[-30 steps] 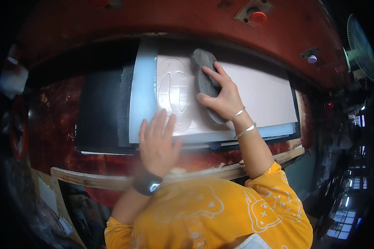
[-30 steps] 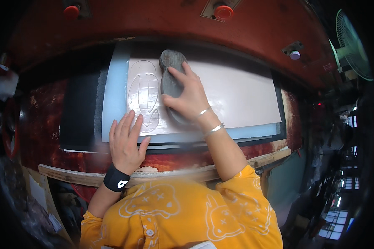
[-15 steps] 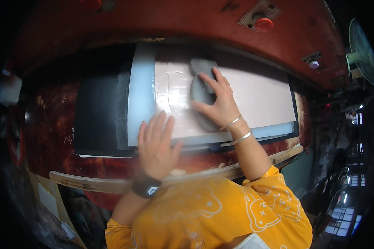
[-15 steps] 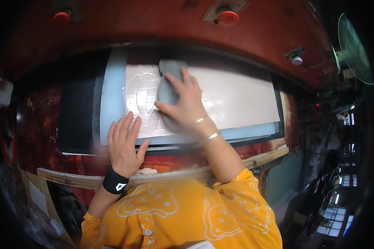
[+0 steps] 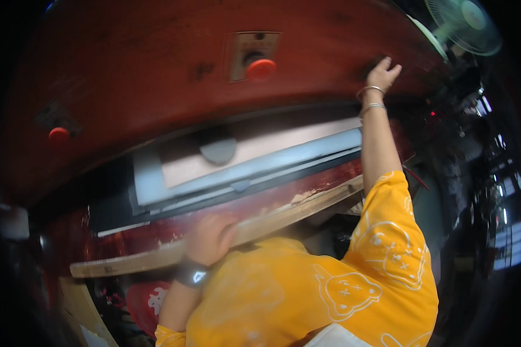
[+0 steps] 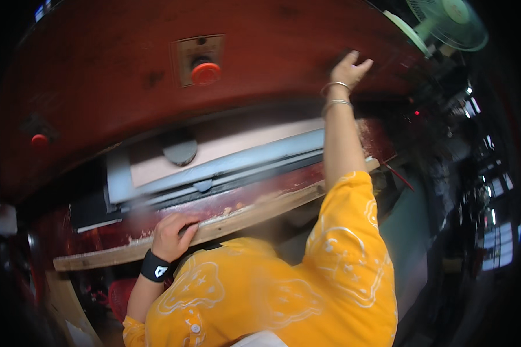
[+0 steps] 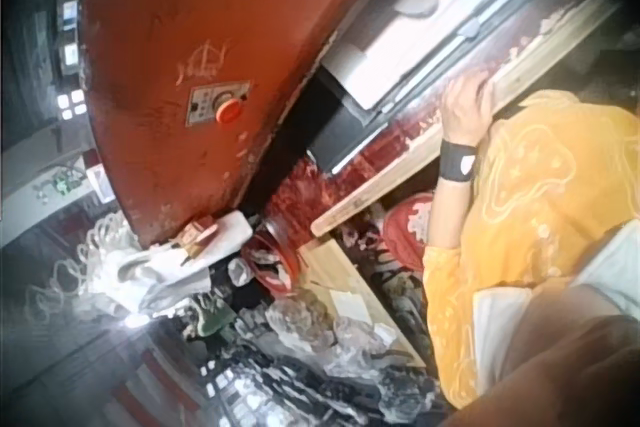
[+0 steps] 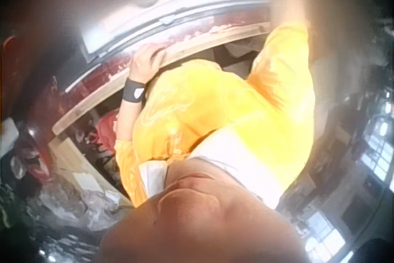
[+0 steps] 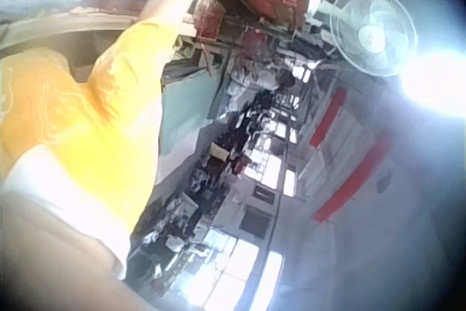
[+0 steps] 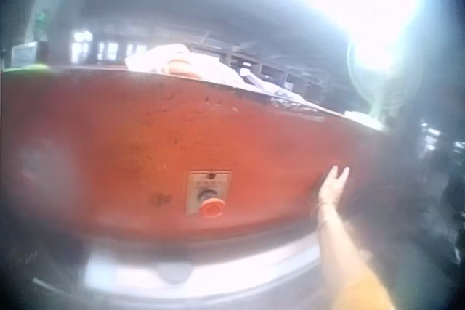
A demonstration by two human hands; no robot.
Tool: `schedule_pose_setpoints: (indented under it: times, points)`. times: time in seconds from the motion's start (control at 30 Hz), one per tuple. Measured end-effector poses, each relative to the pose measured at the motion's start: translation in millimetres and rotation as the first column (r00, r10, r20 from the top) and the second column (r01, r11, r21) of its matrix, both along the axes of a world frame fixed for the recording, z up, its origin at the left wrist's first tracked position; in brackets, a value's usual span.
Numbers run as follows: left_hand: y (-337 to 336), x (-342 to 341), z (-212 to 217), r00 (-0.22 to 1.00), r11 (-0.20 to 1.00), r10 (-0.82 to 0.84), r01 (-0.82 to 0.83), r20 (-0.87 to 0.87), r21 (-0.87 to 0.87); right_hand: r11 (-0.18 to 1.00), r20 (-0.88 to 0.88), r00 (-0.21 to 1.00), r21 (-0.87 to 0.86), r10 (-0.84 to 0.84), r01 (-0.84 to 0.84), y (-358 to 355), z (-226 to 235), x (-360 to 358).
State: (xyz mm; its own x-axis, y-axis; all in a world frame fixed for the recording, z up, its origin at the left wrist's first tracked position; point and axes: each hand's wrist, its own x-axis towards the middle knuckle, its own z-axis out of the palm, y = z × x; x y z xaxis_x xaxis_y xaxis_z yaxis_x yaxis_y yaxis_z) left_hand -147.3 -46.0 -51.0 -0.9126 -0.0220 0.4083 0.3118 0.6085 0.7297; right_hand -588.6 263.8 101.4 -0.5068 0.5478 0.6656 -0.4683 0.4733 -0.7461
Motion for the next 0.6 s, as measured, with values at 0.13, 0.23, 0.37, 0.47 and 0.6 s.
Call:
schedule_pose_setpoints:
  times: [0.13, 0.23, 0.37, 0.47, 0.6]
  points:
    - [7.8, 7.3, -5.3, 0.986, 0.983, 0.165, -0.163, 0.013, -0.086, 0.906, 0.019, 0.923, -0.198, 0.384, -0.373, 25.8, -26.1, 51.9]
    - [16.5, 10.3, -7.0, 0.968, 0.96, 0.246, -0.251, -0.051, -0.123, 0.867, 0.02, 0.918, -0.335, 0.397, -0.368, 14.9, -69.7, 135.9]
    - [22.9, 12.9, -7.5, 0.954, 0.947, 0.293, -0.299, -0.059, -0.121, 0.61, 0.676, 0.513, 0.117, 0.529, -0.784, -23.1, -124.1, 264.3]
    - [25.0, 15.1, -7.7, 0.953, 0.943, 0.3, -0.302, -0.04, -0.137, -0.02, 0.785, 0.43, 0.489, 0.445, -0.872, -47.8, -133.1, 320.9]
    - [26.8, 16.7, -6.6, 0.948, 0.939, 0.316, -0.319, -0.048, -0.124, 0.029, 0.785, 0.449, 0.484, 0.427, -0.875, -62.9, -120.8, 343.2]
